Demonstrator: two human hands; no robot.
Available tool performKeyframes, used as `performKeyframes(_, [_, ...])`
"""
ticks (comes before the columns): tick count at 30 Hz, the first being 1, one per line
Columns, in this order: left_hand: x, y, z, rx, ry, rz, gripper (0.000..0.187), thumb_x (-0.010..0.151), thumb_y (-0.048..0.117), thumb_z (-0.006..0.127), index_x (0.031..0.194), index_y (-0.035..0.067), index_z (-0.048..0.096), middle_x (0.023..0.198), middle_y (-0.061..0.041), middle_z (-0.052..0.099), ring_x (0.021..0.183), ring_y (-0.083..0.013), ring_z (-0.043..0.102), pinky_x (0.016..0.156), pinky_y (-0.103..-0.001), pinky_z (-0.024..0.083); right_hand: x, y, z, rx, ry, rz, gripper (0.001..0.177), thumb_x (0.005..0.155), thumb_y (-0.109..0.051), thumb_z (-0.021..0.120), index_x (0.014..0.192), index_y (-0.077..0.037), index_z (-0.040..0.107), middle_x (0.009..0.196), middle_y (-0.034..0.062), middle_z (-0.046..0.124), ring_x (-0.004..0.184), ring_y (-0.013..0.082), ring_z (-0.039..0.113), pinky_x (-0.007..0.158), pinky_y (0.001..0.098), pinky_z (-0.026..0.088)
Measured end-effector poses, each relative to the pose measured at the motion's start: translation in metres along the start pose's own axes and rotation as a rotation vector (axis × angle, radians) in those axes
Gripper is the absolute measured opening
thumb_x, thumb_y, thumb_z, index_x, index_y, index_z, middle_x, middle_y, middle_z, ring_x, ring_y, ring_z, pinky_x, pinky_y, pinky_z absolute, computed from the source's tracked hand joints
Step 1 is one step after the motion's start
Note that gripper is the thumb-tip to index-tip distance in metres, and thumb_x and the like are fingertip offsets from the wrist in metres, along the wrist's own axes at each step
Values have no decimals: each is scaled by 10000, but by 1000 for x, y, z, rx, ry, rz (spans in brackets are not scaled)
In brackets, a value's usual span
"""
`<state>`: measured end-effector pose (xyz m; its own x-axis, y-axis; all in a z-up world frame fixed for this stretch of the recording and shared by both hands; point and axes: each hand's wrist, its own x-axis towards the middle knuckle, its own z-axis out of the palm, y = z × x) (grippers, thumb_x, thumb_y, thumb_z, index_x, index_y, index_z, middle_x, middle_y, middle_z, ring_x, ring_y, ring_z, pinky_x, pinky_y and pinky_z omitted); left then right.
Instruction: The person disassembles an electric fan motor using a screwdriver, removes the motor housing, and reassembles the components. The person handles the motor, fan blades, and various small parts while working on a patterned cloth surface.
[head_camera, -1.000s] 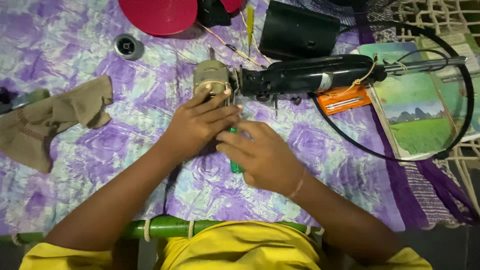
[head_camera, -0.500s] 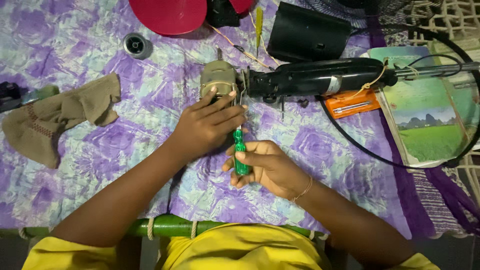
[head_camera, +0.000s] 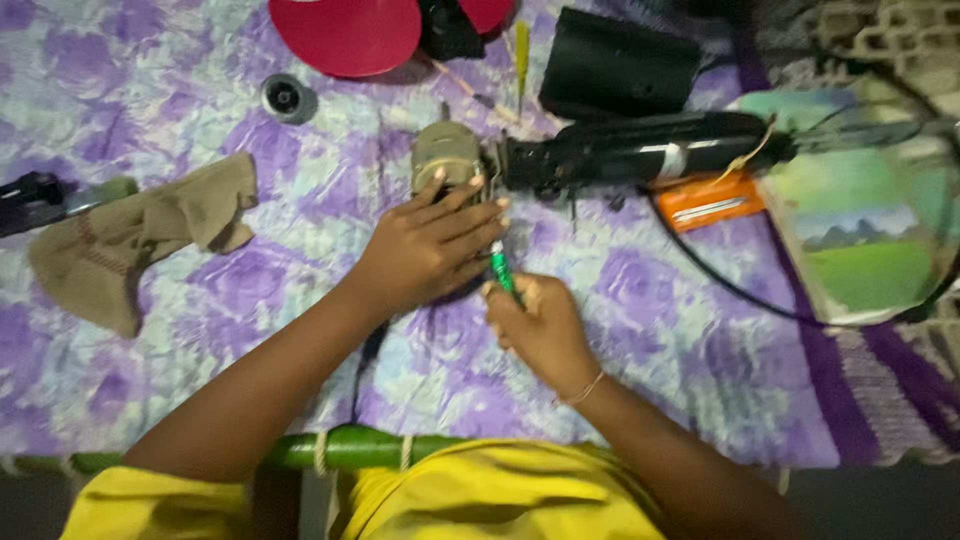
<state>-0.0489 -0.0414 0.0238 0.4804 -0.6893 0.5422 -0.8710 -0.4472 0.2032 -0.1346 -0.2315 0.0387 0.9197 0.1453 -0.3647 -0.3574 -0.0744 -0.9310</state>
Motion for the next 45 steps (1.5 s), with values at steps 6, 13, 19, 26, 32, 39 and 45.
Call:
performKeyframes(6, [-5, -2, 8, -98, 14, -78, 463, 902, 142, 800, 1338, 73, 662, 1443, -81, 625, 1383, -309, 555, 1211, -479, 420, 5, -5, -2, -224, 66, -35, 346, 993, -260, 595, 730, -34, 604, 565, 9, 580, 450, 78, 518, 417, 282, 417])
performKeyframes(13, [14, 16, 34, -140, 112, -174, 616, 822, 4, 688, 1414, -35, 519, 1477, -212, 538, 1415, -397, 498, 1234, -519, 344, 23, -31, -37, -767, 99, -179, 399, 903, -296, 653, 668, 27, 648, 554, 214, 605, 473, 286, 600, 520, 434, 476])
performKeyframes(19, [12, 14, 44, -101, 98, -184, 607, 836, -5, 664, 1422, -44, 512, 1505, -218, 528, 1440, -376, 491, 1271, -523, 315, 21, -6, -16, -1062, 335, -298, 352, 917, -271, 671, 712, 12, 704, 675, 277, 666, 649, 452, 674, 610, 536, 538])
performKeyframes(26, [8, 7, 33, -134, -1, -123, 612, 870, 140, 731, 1411, -61, 526, 1481, -238, 532, 1429, -393, 475, 1244, -488, 301, 20, -6, 36, -1456, 436, -386, 166, 812, -149, 671, 826, 14, 696, 738, 199, 704, 620, 347, 718, 544, 481, 578])
performKeyframes(32, [7, -15, 18, -17, -158, 52, 642, 819, 150, 752, 1414, 9, 557, 1502, -155, 577, 1480, -308, 479, 1291, -502, 286, 19, 9, 12, -236, 213, -140, 272, 970, -305, 676, 854, -78, 582, 688, 81, 583, 590, 198, 569, 546, 415, 502])
performKeyframes(39, [-2, -54, 5, -5, 48, -353, 1385, 535, 745, 921, 1518, -39, 338, 1515, -353, 433, 1423, -585, 270, 1010, -735, 160, 27, 20, 11, 1012, -186, 251, 346, 1064, -406, 483, 1091, -73, 573, 716, -14, 509, 574, 89, 434, 445, 220, 310])
performKeyframes(45, [-18, -72, 45, -362, -161, -607, 1466, 528, 659, 957, 1585, -13, 194, 1547, -186, 501, 1448, -399, 474, 1189, -688, 235, 34, 10, -4, 755, -41, 375, 320, 1050, -408, 467, 1025, -103, 560, 632, -32, 433, 468, 82, 342, 366, 232, 237])
